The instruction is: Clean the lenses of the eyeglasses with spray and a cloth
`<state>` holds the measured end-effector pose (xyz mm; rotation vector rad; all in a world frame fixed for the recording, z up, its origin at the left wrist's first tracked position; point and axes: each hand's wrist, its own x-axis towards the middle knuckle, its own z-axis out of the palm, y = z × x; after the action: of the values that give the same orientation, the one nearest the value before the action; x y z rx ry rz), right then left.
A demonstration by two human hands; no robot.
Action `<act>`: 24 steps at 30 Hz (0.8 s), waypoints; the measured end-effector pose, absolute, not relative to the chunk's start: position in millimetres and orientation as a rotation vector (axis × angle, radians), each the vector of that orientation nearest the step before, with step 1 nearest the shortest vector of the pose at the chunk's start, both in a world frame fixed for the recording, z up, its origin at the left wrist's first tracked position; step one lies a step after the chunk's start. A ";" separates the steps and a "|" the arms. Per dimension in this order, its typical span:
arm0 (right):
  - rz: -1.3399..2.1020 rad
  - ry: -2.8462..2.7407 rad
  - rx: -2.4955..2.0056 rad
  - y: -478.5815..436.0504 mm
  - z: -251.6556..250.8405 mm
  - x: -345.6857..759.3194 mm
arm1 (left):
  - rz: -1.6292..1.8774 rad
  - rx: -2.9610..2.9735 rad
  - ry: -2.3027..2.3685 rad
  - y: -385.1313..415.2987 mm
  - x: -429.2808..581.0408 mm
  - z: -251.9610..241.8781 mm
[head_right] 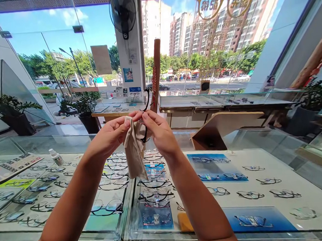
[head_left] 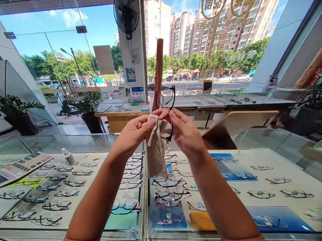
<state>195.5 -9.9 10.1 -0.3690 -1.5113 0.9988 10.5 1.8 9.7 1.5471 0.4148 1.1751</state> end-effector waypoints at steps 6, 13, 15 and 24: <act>1.070 -1.446 -0.307 -9.7 7.2 190.5 | 1.198 1.533 0.411 2.0 19.4 6.8; 1.085 -1.400 -0.220 -4.9 2.6 184.1 | 1.105 1.514 0.456 0.0 21.8 1.8; 1.074 -1.409 -0.205 -3.6 1.5 182.7 | 1.074 1.512 0.494 -1.1 22.2 1.5; 1.099 -1.356 -0.218 -1.6 -0.5 177.8 | 1.109 1.424 0.360 -9.1 22.4 8.5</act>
<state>177.8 -1.6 -0.5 -0.2180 -1.3556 1.0992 22.4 -9.1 8.5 1.4238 0.3601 1.1085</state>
